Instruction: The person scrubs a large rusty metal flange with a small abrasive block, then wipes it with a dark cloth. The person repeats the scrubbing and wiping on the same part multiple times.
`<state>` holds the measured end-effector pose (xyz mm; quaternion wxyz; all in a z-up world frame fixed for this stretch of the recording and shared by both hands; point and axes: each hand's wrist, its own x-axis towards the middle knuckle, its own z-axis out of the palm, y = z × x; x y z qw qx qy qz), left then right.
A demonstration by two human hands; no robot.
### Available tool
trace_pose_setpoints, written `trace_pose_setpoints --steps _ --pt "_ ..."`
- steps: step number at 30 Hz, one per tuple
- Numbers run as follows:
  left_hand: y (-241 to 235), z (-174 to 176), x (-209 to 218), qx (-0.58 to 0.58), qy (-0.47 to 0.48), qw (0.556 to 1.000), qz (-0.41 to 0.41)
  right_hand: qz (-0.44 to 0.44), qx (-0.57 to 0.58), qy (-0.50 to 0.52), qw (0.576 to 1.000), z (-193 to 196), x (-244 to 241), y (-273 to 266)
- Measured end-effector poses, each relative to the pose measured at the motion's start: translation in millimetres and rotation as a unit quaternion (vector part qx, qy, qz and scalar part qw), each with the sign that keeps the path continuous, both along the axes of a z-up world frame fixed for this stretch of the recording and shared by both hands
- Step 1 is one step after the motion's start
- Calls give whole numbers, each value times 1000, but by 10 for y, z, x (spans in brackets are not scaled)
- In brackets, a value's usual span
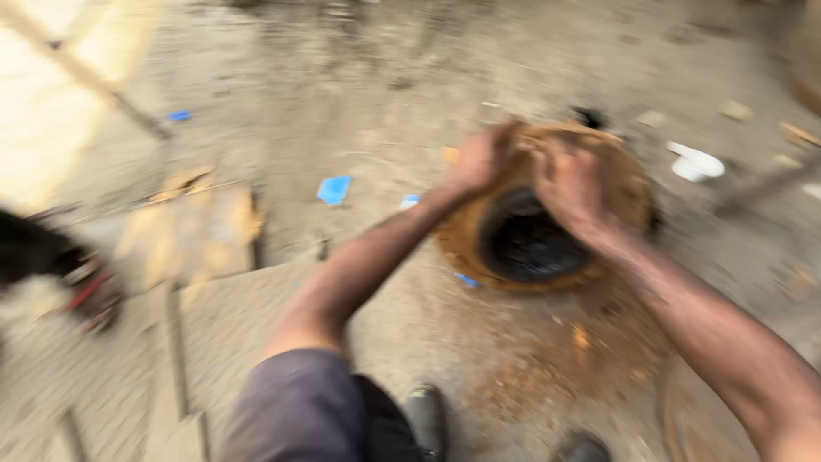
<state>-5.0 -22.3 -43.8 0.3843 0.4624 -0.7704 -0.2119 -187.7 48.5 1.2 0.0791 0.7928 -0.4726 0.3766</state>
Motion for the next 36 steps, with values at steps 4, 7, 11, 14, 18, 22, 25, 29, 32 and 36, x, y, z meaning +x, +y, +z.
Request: trace_pose_setpoints --steps 4,7,11,14,18,22,25,29,32,36 --pt "8 100 0 38 -36 999 -17 -39 99 22 994 -27 5 -82" --pt "64 190 20 92 -56 994 -2 -82 140 77 984 16 -100 -49" --pt "41 141 7 0 -16 1000 -8 -45 33 79 995 162 -131 28" --pt "43 128 -6 -33 29 999 -21 -128 175 93 972 269 -325 33" --pt "191 322 46 13 12 1000 -17 -104 18 109 988 77 -568 31" --pt "309 539 39 74 -35 997 8 -112 142 57 982 37 -518 -47" --pt "300 530 34 66 -45 997 9 -98 177 16 979 23 -337 -26" --pt "254 461 36 70 -45 997 5 -39 83 46 995 -145 -80 -108" --pt "259 429 70 38 -24 999 -4 -27 56 93 994 -201 -137 -143" --pt "277 493 37 69 -37 997 -1 -84 112 118 983 -100 -507 -93"
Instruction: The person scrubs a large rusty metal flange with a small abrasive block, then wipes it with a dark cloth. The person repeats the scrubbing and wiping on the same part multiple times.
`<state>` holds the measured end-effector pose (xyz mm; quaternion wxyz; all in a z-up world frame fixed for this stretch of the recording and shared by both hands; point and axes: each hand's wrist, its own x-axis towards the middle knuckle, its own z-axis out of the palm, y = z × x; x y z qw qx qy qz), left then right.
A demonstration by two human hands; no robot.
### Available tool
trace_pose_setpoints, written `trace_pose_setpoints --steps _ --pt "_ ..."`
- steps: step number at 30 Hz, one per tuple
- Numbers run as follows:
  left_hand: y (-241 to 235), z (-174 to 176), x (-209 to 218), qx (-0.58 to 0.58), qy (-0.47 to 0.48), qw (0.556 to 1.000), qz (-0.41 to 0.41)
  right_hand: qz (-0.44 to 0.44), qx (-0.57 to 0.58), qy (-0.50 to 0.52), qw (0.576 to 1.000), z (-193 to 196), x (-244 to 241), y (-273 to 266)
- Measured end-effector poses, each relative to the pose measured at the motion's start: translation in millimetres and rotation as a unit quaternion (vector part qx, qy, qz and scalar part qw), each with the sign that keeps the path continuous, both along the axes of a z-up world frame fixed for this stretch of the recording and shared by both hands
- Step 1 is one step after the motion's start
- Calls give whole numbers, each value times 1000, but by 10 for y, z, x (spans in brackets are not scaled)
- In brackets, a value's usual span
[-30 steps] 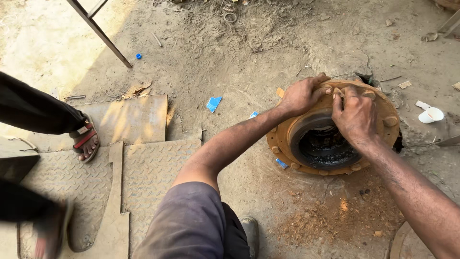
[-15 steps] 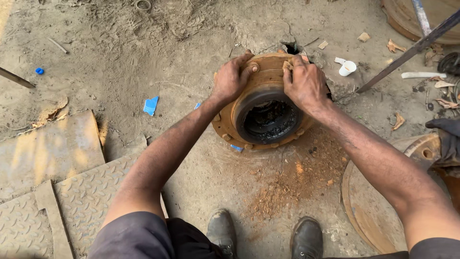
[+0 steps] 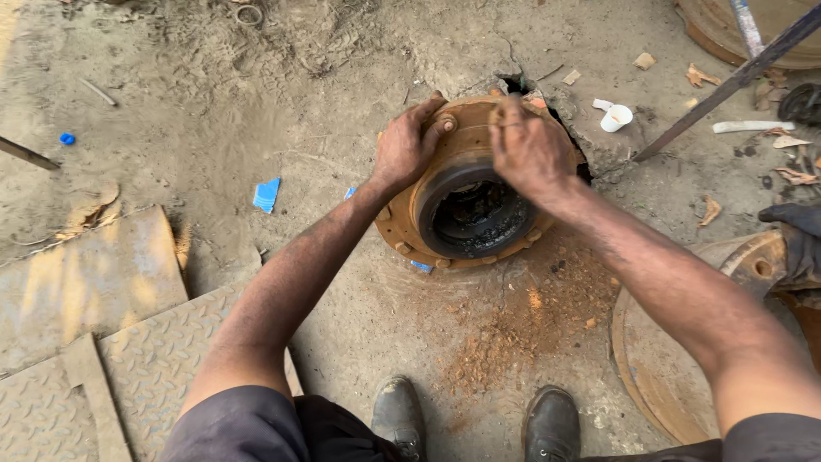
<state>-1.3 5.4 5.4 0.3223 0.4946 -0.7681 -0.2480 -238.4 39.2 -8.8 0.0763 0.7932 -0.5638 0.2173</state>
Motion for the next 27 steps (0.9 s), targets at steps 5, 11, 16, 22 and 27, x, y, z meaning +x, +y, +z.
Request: trace_pose_setpoints --steps 5,11,16,22,27 --pt "86 121 31 4 0 1000 9 28 -55 16 998 -41 -149 22" --pt "55 45 7 -21 7 1000 11 7 -46 -34 998 -23 25 81" --pt "8 -10 35 -23 11 1000 4 43 -52 -59 996 -122 161 -45" --pt "30 18 38 -22 20 1000 -1 30 0 8 1000 -125 -234 -62" --pt "31 41 1 12 -15 1000 12 61 -47 2 997 -112 -229 -45"
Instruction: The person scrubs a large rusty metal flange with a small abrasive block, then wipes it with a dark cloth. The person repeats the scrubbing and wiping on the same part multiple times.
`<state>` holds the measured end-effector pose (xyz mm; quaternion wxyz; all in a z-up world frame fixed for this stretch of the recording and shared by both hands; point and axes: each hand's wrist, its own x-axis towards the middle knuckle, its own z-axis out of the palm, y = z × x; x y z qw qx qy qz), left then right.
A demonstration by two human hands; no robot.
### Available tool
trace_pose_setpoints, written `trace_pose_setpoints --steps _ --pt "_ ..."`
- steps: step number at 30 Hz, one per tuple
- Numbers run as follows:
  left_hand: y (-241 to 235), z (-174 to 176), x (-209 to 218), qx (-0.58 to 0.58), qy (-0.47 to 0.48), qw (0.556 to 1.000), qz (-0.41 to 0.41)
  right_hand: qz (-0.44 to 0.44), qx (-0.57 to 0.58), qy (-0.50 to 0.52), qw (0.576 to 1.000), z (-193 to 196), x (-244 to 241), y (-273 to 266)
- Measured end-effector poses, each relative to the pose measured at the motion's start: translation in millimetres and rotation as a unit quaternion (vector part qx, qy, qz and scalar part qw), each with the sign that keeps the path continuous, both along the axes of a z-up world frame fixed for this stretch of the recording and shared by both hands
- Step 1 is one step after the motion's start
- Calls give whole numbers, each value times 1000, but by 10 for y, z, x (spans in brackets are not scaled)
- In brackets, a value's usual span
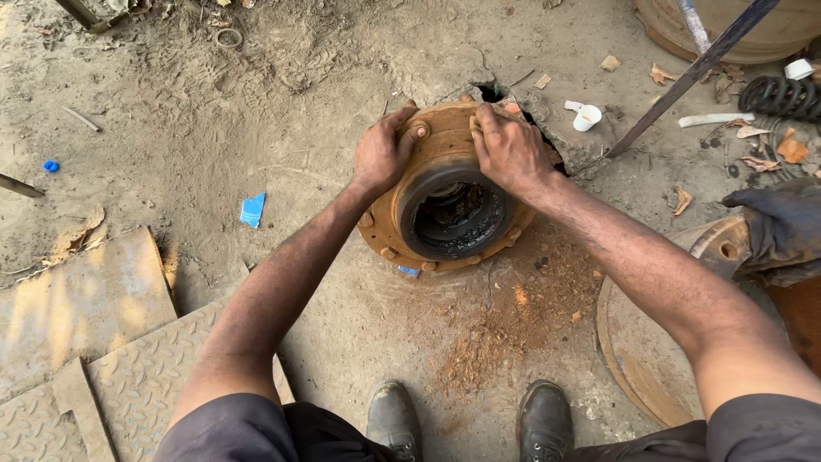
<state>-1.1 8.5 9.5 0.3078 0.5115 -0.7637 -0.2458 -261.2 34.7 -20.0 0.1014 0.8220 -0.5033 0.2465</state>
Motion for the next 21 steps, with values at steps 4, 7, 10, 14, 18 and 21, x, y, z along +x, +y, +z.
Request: trace_pose_setpoints --steps 4,7,10,14,18,21 --pt "16 24 19 -16 1 1000 -2 15 56 -86 995 102 -55 56" --pt "9 24 37 -29 5 1000 -9 20 37 -170 985 131 -109 288" --pt "11 4 50 -32 10 999 -16 -28 28 -216 976 195 -231 436" --pt "21 36 54 -5 10 1000 -15 -77 28 -239 967 96 -285 364" --pt "37 47 50 -8 13 1000 -13 -71 22 -253 965 -112 -234 267" --pt "36 53 41 -23 13 1000 -15 -68 -10 -236 969 -185 -182 259"
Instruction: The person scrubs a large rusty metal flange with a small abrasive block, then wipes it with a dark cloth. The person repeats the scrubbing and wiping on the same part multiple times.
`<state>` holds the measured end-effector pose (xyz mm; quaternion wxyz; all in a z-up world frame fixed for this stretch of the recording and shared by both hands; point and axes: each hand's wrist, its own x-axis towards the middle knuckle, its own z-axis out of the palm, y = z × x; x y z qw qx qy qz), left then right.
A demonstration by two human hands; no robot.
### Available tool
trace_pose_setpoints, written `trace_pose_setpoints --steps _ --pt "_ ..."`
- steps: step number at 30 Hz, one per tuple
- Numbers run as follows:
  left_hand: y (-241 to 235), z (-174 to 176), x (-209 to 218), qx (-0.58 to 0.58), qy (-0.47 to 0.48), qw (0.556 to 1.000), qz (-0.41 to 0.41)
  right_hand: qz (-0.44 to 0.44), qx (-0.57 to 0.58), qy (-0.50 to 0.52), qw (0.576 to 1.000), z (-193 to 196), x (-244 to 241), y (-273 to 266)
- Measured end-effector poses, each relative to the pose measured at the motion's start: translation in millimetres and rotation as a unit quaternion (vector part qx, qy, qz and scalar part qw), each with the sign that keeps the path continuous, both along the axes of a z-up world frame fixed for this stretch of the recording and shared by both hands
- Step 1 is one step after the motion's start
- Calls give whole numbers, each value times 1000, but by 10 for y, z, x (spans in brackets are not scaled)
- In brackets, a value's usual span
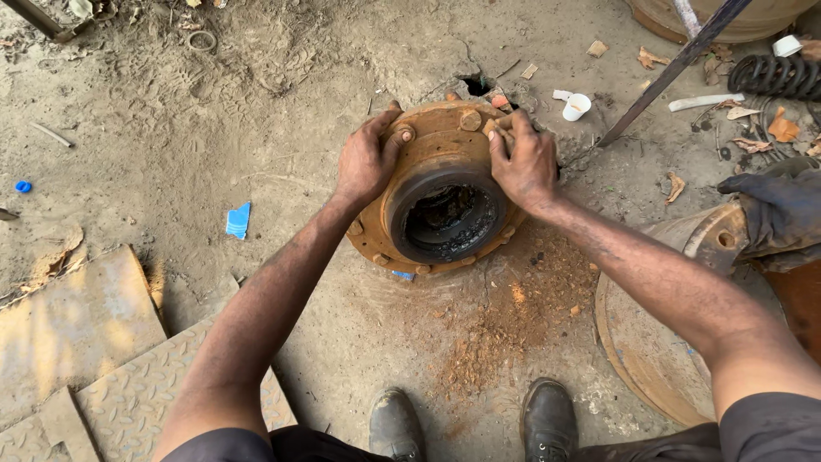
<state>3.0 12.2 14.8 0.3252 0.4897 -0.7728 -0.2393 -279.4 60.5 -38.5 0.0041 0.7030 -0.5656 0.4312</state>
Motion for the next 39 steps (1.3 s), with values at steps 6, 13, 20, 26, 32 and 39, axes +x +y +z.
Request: trace_pose_setpoints --steps 6,13,20,26,32,39 --pt "14 -4 4 4 -6 1000 6 -54 -28 -51 997 -17 286 3" --pt "3 18 -11 4 -19 1000 4 -51 -9 -90 995 14 371 13" --pt "46 58 2 17 7 1000 5 -45 25 121 991 -30 -139 130" --pt "29 7 -22 1 3 1000 13 -83 55 3 995 -145 -131 216" --pt "-9 -66 -19 -14 -13 1000 16 -69 13 -61 996 -44 360 20" --pt "-41 -65 -34 41 -15 999 7 -13 -38 74 996 -219 -218 88"
